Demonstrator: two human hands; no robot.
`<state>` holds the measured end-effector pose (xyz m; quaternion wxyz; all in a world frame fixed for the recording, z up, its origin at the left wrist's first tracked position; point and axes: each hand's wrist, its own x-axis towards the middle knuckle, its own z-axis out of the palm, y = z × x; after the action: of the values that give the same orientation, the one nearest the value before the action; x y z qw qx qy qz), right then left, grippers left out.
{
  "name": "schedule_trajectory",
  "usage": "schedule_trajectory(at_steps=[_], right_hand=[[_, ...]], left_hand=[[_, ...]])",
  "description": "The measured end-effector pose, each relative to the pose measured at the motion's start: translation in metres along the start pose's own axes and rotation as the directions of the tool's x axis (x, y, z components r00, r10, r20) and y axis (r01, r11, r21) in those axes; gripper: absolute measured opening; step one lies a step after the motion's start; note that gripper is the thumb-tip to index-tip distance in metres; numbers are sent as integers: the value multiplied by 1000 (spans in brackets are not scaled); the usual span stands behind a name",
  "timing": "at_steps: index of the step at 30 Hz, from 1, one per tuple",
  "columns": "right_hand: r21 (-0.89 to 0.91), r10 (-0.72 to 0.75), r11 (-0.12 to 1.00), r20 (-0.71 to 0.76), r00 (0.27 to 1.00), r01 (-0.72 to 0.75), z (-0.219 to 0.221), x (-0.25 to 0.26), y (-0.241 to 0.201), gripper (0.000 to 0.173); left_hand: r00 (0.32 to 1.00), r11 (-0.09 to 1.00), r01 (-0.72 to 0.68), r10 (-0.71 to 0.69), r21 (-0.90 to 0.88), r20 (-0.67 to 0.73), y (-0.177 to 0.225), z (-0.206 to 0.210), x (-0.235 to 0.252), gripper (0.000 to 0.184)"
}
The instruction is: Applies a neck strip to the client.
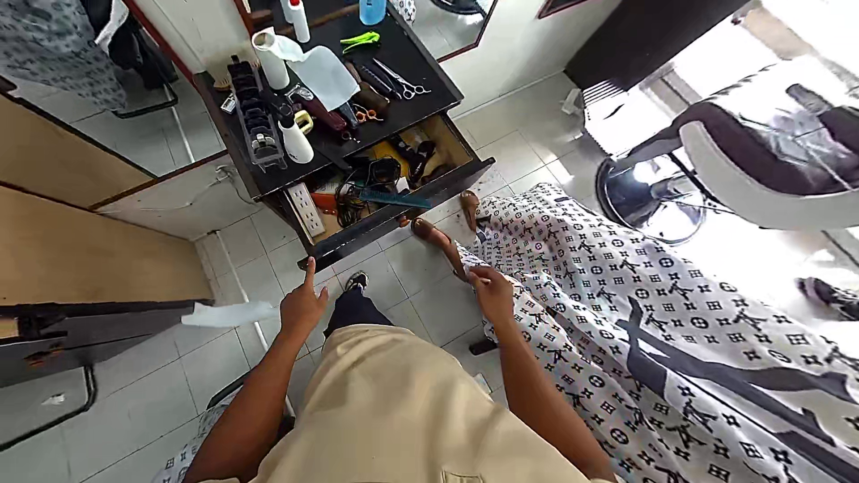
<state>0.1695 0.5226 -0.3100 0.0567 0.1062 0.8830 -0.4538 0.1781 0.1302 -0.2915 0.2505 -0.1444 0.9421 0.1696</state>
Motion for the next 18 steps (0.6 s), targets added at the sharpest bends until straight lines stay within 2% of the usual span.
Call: schedule_trajectory(at_steps=[2, 4, 6, 8, 11, 15, 18], right_hand=[[-91, -182, 979, 25, 983, 184, 18, 27, -16, 32], [-232, -356, 900, 93, 930, 368, 38, 60, -35, 39], [-372, -441, 788, 214, 872, 490, 53, 94, -57, 56], [-447, -452, 698, 333, 828, 560, 65, 127, -68, 60], [-551, -358, 668, 351, 865, 500, 72, 168, -72, 68], [-629, -310, 697, 168, 936, 344, 66, 206, -92, 70], [-544, -329, 795, -14, 944, 269, 61, 197, -111, 65]], left_hand=[[1000, 1000, 3, -3, 13, 15, 0, 5, -6, 75], [1000, 999, -12, 12, 33, 24, -3, 8, -10, 76], [999, 998, -29, 27, 62, 30, -8, 10, -10, 77], [998, 994, -56, 55, 92, 15, -13, 12, -6, 76], [997, 992, -74, 74, 100, 5, -17, 12, -1, 76], [998, 992, -47, 41, 119, 55, -25, 8, 15, 79], [996, 987, -60, 50, 151, 70, -30, -1, 29, 84]])
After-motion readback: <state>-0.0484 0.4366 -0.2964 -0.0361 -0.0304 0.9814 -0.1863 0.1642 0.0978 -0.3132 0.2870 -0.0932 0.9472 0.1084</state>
